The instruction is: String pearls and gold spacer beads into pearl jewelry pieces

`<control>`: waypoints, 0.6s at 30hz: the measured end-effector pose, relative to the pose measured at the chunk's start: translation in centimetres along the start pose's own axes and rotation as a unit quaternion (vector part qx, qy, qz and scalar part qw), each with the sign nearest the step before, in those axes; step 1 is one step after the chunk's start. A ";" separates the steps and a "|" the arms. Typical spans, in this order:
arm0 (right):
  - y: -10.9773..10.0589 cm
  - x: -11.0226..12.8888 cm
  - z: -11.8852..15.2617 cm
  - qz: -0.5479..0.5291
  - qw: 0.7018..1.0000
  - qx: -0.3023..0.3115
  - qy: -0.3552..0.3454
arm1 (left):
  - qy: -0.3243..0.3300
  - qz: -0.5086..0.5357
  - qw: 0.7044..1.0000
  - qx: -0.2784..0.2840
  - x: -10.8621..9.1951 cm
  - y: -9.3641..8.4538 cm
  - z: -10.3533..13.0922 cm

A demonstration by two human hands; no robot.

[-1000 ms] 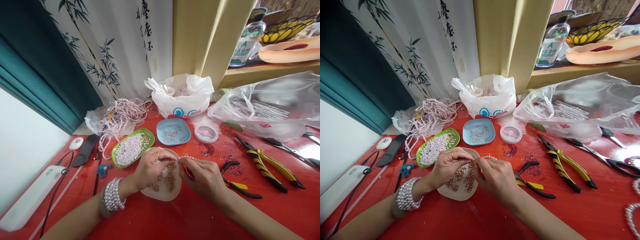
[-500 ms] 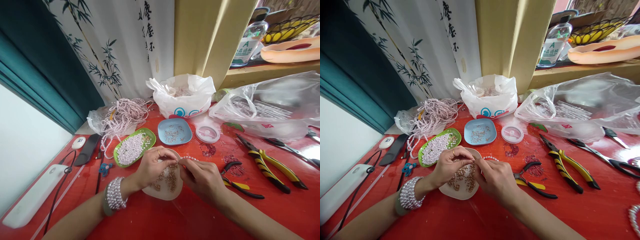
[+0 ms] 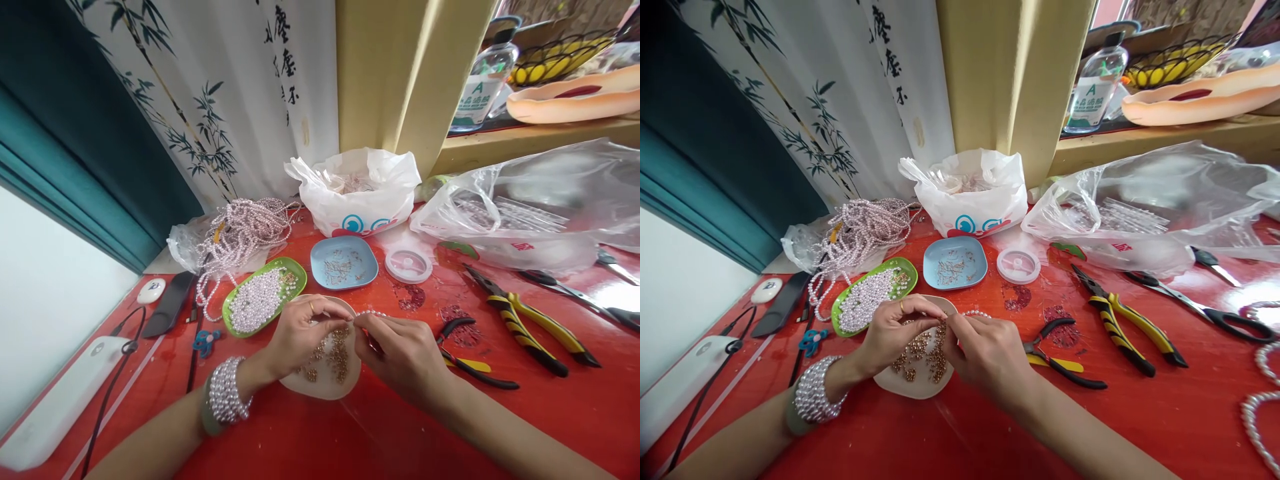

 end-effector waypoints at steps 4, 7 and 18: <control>0.1 -0.1 0.1 0.018 1.000 0.004 -0.006 | 0.010 -0.012 1.000 -0.002 -0.2 0.0 0.0; 0.0 -0.1 0.2 0.026 1.000 -0.002 -0.010 | -0.004 -0.002 1.000 -0.001 -0.1 0.0 0.0; -0.5 0.7 -0.1 0.041 0.997 -0.023 -0.055 | -0.039 0.011 0.999 -0.011 0.6 0.0 0.1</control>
Point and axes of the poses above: each hand's wrist, its own z-axis away from the middle knuckle, its own y-axis out of the palm, x = y × z, the point moved 8 cm from there along -z, towards the middle knuckle, and after that the axes turned 7 degrees about -x, right-handed, at the moved point
